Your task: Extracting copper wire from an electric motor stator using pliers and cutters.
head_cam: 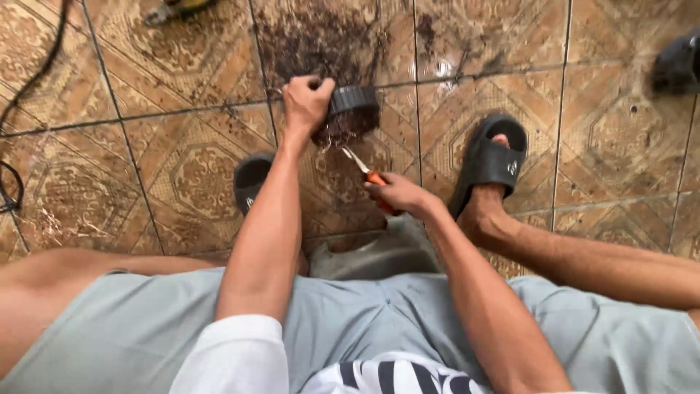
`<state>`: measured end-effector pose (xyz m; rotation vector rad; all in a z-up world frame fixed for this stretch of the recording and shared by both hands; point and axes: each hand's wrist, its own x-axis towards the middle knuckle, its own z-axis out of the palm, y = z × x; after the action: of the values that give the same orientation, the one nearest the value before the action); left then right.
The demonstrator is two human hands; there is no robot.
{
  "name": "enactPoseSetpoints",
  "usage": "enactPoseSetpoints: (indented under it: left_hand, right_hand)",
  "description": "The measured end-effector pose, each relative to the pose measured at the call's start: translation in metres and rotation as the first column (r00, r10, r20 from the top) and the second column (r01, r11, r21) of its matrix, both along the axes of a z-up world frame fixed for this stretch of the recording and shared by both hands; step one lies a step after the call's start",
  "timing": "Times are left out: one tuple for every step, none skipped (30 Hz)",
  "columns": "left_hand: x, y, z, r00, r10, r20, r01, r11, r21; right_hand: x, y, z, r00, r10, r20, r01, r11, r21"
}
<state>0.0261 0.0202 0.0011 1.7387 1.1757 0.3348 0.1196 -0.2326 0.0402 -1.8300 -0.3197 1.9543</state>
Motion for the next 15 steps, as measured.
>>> enactPoseSetpoints:
  left_hand:
    - [0.000,0.002,-0.008,1.000,0.004,0.008,-0.004,1.000,0.012]
    - [0.001,0.005,-0.017,0.998,0.045,-0.031,-0.046,0.999,-0.026]
    - [0.000,0.001,-0.027,0.994,0.078,-0.077,-0.084,0.994,-0.072]
    - [0.003,0.002,-0.017,0.994,0.075,-0.073,-0.081,0.994,-0.072]
    - [0.003,0.000,-0.008,0.995,0.074,-0.071,-0.080,0.993,-0.088]
    - [0.003,-0.002,0.001,0.995,0.073,-0.069,-0.080,0.991,-0.104]
    - [0.004,-0.002,-0.003,0.994,0.077,-0.071,-0.085,0.991,-0.103]
    - [0.005,-0.002,-0.006,0.996,0.071,-0.057,-0.076,0.993,-0.091]
    - [0.005,-0.001,-0.010,0.997,0.066,-0.044,-0.069,0.995,-0.078]
    - [0.001,0.000,-0.019,0.996,0.071,-0.047,-0.075,0.994,-0.076]
    - [0.001,0.002,-0.028,0.998,0.051,-0.037,-0.054,0.996,-0.069]
    - [0.001,0.003,-0.037,0.999,0.031,-0.027,-0.033,0.998,-0.062]
    - [0.001,0.004,-0.042,0.999,0.028,-0.022,-0.029,0.998,-0.057]
    - [0.000,0.005,-0.047,1.000,0.012,0.002,-0.012,0.999,-0.048]
    - [-0.003,0.006,-0.052,1.000,-0.003,0.021,0.004,0.999,-0.040]
  right_hand:
    - [0.011,0.002,0.004,1.000,0.004,0.008,-0.004,1.000,0.012]
    - [0.022,0.004,0.007,0.998,0.005,0.068,-0.006,1.000,0.015]
    - [0.031,-0.001,0.011,0.992,0.000,0.123,-0.001,1.000,0.008]
    - [0.034,-0.003,0.002,0.992,-0.003,0.127,0.002,1.000,0.008]
    - [0.035,-0.006,-0.007,0.984,0.045,0.171,-0.040,0.999,-0.034]
    - [0.036,-0.010,-0.016,0.973,0.095,0.213,-0.080,0.994,-0.077]
    - [0.035,-0.011,-0.020,0.973,0.099,0.211,-0.084,0.994,-0.076]
    - [0.033,-0.012,-0.022,0.978,0.061,0.201,-0.047,0.996,-0.070]
    - [0.031,-0.013,-0.025,0.982,0.023,0.189,-0.011,0.998,-0.064]
    - [0.031,-0.009,-0.021,0.982,0.028,0.186,-0.016,0.998,-0.063]
    - [0.032,-0.006,-0.016,0.979,0.024,0.203,-0.015,0.999,-0.044]
    - [0.034,-0.003,-0.011,0.975,0.020,0.220,-0.014,1.000,-0.025]
    - [0.036,0.000,-0.012,0.974,0.015,0.224,-0.011,1.000,-0.020]
    - [0.038,0.002,-0.013,0.971,0.012,0.237,-0.009,1.000,-0.013]
    - [0.039,0.006,-0.014,0.969,0.011,0.245,-0.009,1.000,-0.007]
